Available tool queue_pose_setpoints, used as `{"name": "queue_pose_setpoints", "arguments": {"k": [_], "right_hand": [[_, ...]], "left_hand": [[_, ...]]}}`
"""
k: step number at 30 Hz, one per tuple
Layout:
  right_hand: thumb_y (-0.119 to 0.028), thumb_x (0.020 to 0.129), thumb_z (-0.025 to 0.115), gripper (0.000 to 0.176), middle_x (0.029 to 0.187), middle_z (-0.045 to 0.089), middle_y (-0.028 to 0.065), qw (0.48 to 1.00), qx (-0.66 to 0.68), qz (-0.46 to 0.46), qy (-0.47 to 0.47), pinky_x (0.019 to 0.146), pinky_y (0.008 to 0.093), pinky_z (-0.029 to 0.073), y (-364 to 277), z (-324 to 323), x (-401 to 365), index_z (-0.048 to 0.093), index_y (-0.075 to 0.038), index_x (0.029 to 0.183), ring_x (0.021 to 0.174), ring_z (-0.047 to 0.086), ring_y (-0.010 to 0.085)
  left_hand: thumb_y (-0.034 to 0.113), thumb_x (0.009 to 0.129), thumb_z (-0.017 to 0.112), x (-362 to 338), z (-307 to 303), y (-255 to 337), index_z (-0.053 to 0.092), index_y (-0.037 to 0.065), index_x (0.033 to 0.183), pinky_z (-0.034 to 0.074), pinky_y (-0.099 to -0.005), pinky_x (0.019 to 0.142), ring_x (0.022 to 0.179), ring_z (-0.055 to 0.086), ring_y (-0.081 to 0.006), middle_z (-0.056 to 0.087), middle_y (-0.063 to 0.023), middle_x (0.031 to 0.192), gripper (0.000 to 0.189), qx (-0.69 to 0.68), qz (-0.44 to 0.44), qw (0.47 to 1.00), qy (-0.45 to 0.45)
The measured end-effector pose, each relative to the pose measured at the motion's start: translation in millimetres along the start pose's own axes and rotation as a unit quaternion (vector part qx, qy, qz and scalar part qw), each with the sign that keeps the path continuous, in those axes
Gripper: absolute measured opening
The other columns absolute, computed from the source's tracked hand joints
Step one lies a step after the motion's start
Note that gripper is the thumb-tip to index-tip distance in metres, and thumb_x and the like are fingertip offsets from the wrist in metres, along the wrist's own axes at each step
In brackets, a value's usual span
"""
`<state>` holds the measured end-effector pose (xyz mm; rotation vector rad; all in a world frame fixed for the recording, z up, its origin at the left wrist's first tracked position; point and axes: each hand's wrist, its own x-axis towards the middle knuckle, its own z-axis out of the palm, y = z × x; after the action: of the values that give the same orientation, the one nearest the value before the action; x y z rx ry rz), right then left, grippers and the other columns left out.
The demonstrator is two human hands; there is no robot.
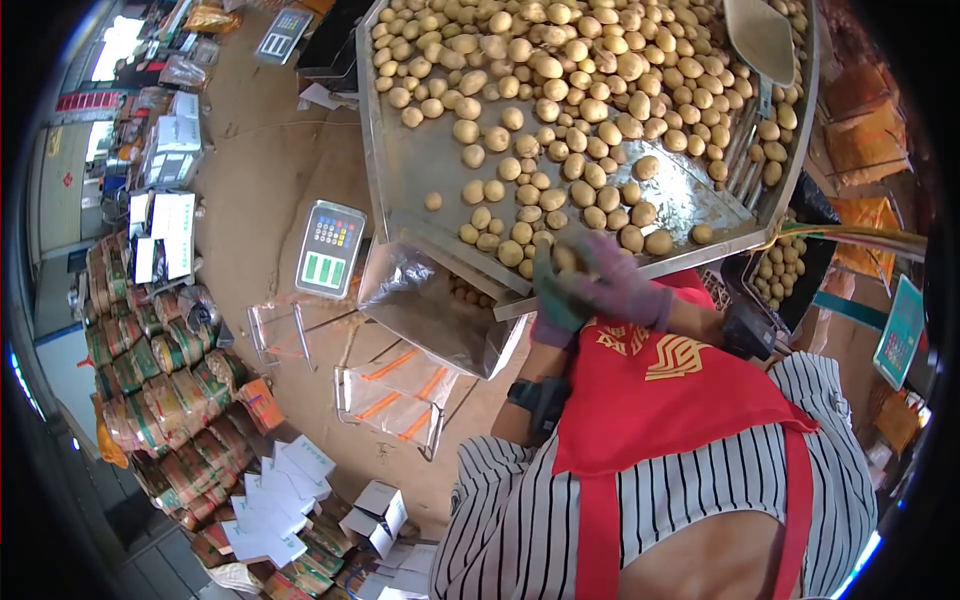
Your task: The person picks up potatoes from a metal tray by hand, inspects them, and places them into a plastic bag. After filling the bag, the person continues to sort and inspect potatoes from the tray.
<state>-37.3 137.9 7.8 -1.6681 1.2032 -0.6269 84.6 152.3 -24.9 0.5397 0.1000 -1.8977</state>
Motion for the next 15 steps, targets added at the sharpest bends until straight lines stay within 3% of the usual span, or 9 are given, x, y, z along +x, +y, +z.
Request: {"name": "queue_pose_setpoints", "arguments": {"k": [1, 2, 4, 6, 7, 8, 9, 10, 15], "right_hand": [[-0.038, 0.088, 0.062, 0.06, 0.126, 0.052, 0.0199, 0.994, -0.088, -0.059, -0.031, 0.104, 0.0472, 0.038, 0.5, 9.8, -0.8, 0.043, -0.007, 0.135, 0.12, 0.047, 0.0392], [-0.038, 0.088, 0.062, 0.06, 0.126, 0.052, 0.0199, 0.993, -0.091, -0.063, -0.04, 0.104, 0.0472, 0.038, -1.7, 12.3, -1.7, 0.043, -0.007, 0.135, 0.12, 0.047, 0.0392], [-0.039, 0.088, 0.062, 0.061, 0.135, 0.044, 0.019, 0.989, 0.002, -0.077, -0.122, 0.11, 0.0453, 0.031, -11.9, 17.9, -2.4, 0.043, -0.008, 0.136, 0.132, 0.035, 0.0361], [-0.034, 0.089, 0.062, 0.052, 0.129, 0.05, 0.0166, 0.982, 0.076, -0.114, -0.128, 0.103, 0.0413, 0.04, -43.3, 4.2, 10.7, 0.048, -0.006, 0.131, 0.122, 0.047, 0.0304], [-0.03, 0.09, 0.063, 0.047, 0.124, 0.053, 0.0149, 0.984, 0.109, -0.049, -0.131, 0.098, 0.0381, 0.043, -40.8, 0.1, 12.2, 0.05, -0.005, 0.127, 0.115, 0.052, 0.0259], [-0.026, 0.09, 0.064, 0.042, 0.118, 0.056, 0.0131, 0.981, 0.139, 0.016, -0.133, 0.093, 0.0348, 0.047, -34.2, -2.0, 13.6, 0.052, -0.004, 0.124, 0.108, 0.056, 0.0215], [-0.023, 0.09, 0.064, 0.037, 0.114, 0.058, 0.0098, 0.977, 0.173, 0.048, -0.115, 0.089, 0.0316, 0.048, -23.6, -1.7, 14.6, 0.054, -0.004, 0.121, 0.102, 0.057, 0.0173], [-0.019, 0.09, 0.064, 0.032, 0.109, 0.061, 0.0064, 0.971, 0.204, 0.08, -0.097, 0.084, 0.0284, 0.049, -11.5, -3.1, 15.0, 0.056, -0.004, 0.117, 0.097, 0.058, 0.0131], [-0.017, 0.093, 0.062, 0.028, 0.103, 0.063, 0.0042, 0.944, 0.276, 0.162, -0.074, 0.083, 0.0272, 0.048, 12.9, -28.6, 8.9, 0.058, -0.003, 0.116, 0.093, 0.058, 0.0106]], "left_hand": [[0.037, 0.1, 0.042, -9.2, -15.1, 0.2, 0.051, 0.003, 0.12, 0.052, -0.0354, 0.085, 0.097, 0.06, -0.0194, 0.058, -0.0089, 0.111, 0.04, 0.364, 0.192, 0.912, -0.007], [0.037, 0.1, 0.042, -17.8, -18.0, 3.9, 0.051, 0.003, 0.12, 0.052, -0.0354, 0.085, 0.097, 0.06, -0.0194, 0.058, -0.0089, 0.111, 0.04, 0.358, 0.199, 0.912, -0.003], [0.048, 0.099, 0.036, -44.0, -17.0, 23.9, 0.051, 0.004, 0.12, 0.052, -0.0362, 0.085, 0.098, 0.059, -0.0209, 0.058, -0.0095, 0.112, 0.051, 0.134, 0.128, 0.98, 0.069], [0.051, 0.095, 0.043, -72.3, -13.2, 45.6, 0.056, 0.009, 0.112, 0.048, -0.0441, 0.092, 0.102, 0.057, -0.0266, 0.059, -0.0101, 0.11, 0.047, 0.158, 0.185, 0.969, 0.03], [0.048, 0.093, 0.048, -82.8, -30.1, 53.8, 0.057, 0.01, 0.108, 0.047, -0.0446, 0.093, 0.102, 0.055, -0.0257, 0.058, -0.0073, 0.104, 0.041, -0.005, 0.201, 0.976, 0.082], [0.045, 0.092, 0.052, -94.0, -51.5, 63.1, 0.057, 0.012, 0.103, 0.045, -0.045, 0.094, 0.101, 0.053, -0.0248, 0.058, -0.0045, 0.098, 0.035, -0.169, 0.212, 0.954, 0.125], [0.047, 0.089, 0.054, -107.1, -91.3, 76.0, 0.059, 0.013, 0.092, 0.042, -0.0482, 0.095, 0.102, 0.052, -0.0283, 0.058, -0.0044, 0.098, 0.034, -0.148, 0.259, 0.954, -0.032], [0.047, 0.087, 0.055, -128.0, -114.5, 88.6, 0.063, 0.013, 0.091, 0.041, -0.0483, 0.096, 0.102, 0.052, -0.0285, 0.061, -0.0068, 0.103, 0.035, -0.195, 0.286, 0.937, -0.046], [0.041, 0.08, 0.061, -261.8, -226.0, 133.9, 0.066, 0.013, 0.103, 0.043, -0.0563, 0.097, 0.105, 0.058, -0.0339, 0.064, -0.0126, 0.111, 0.036, -0.148, 0.576, 0.778, 0.203]]}}
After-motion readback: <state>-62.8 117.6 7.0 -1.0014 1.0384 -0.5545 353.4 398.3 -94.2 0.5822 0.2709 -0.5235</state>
